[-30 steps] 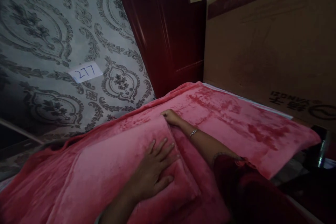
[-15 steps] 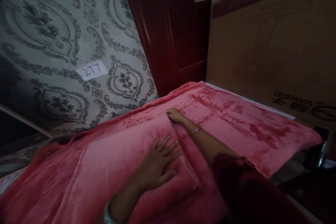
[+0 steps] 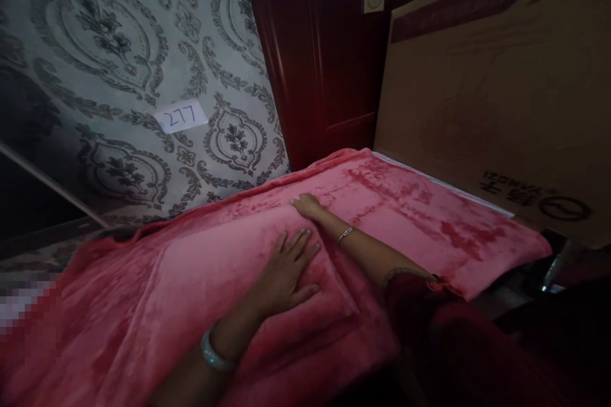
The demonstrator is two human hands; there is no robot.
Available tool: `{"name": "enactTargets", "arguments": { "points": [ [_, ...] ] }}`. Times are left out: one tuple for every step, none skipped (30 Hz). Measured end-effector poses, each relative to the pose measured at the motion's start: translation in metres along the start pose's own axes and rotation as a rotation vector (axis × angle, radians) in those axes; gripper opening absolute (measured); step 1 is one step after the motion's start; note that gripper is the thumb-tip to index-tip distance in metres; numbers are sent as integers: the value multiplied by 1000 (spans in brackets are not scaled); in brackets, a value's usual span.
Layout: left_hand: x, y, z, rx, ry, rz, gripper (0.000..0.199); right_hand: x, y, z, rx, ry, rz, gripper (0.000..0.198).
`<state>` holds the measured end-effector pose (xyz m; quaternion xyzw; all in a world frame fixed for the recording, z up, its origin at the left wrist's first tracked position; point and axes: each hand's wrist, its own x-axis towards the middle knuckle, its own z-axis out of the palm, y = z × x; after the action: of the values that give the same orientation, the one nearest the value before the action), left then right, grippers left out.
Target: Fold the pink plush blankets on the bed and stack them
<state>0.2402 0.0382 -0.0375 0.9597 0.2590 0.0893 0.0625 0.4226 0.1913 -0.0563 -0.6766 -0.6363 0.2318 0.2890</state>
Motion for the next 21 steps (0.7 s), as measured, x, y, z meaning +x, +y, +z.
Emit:
{"name": "enactTargets", "arguments": {
  "points": [
    [0, 1, 1, 10, -4, 3, 81, 0, 0, 4, -4, 20, -12, 44],
    [-1, 1, 2, 19, -8, 11, 79, -1, 1, 7, 0, 38, -22, 39],
    [-1, 2, 2, 27, -11, 22, 76, -2, 3, 10, 8, 54, -32, 35],
    [-2, 2, 3, 34, -15, 34, 73, -4, 5, 12, 16, 69, -45, 31],
    [-2, 3, 3, 38, -18, 43, 71, -4, 8, 14, 27, 85, -58, 28],
    [-2, 3, 3, 40, -19, 48, 70, -5, 11, 15, 43, 101, -71, 26],
    [-2, 3, 3, 40, -20, 52, 69, -5, 13, 16, 62, 116, -83, 26],
    [-2, 3, 3, 38, -19, 56, 69, -5, 15, 16, 84, 130, -93, 26],
    [-2, 3, 3, 34, -16, 58, 69, -5, 16, 16, 108, 142, -101, 26],
    [-2, 3, 3, 29, -9, 60, 68, -4, 17, 16, 135, 153, -107, 27],
    [-1, 3, 3, 23, -1, 61, 68, -4, 17, 15, 163, 164, -111, 28],
    [-1, 3, 3, 15, 8, 61, 67, -3, 17, 15, 192, 175, -115, 29],
    [-1, 2, 2, 4, 17, 64, 67, -4, 16, 15, 222, 186, -117, 29],
    [-1, 1, 2, -11, 30, 70, 68, -4, 16, 14, 254, 199, -118, 28],
    [-1, 0, 2, -30, 48, 81, 67, -5, 15, 13, 286, 213, -117, 27],
    [-1, -1, 1, -50, 75, 96, 67, -6, 14, 10, 317, 228, -110, 26],
    [-1, -2, 1, -70, 112, 113, 65, -9, 13, 7, 347, 247, -98, 24],
    [-2, -3, 2, -87, 158, 134, 62, -11, 12, 3, 376, 269, -81, 23],
    [-2, -4, 3, -99, 212, 155, 59, -15, 10, -2, 403, 294, -62, 22],
    [-3, -5, 5, -104, 268, 174, 54, -20, 8, -8, 431, 319, -43, 20],
    [-3, -6, 7, -104, 329, 183, 49, -25, 5, -15, 461, 343, -31, 19]
  ]
}}
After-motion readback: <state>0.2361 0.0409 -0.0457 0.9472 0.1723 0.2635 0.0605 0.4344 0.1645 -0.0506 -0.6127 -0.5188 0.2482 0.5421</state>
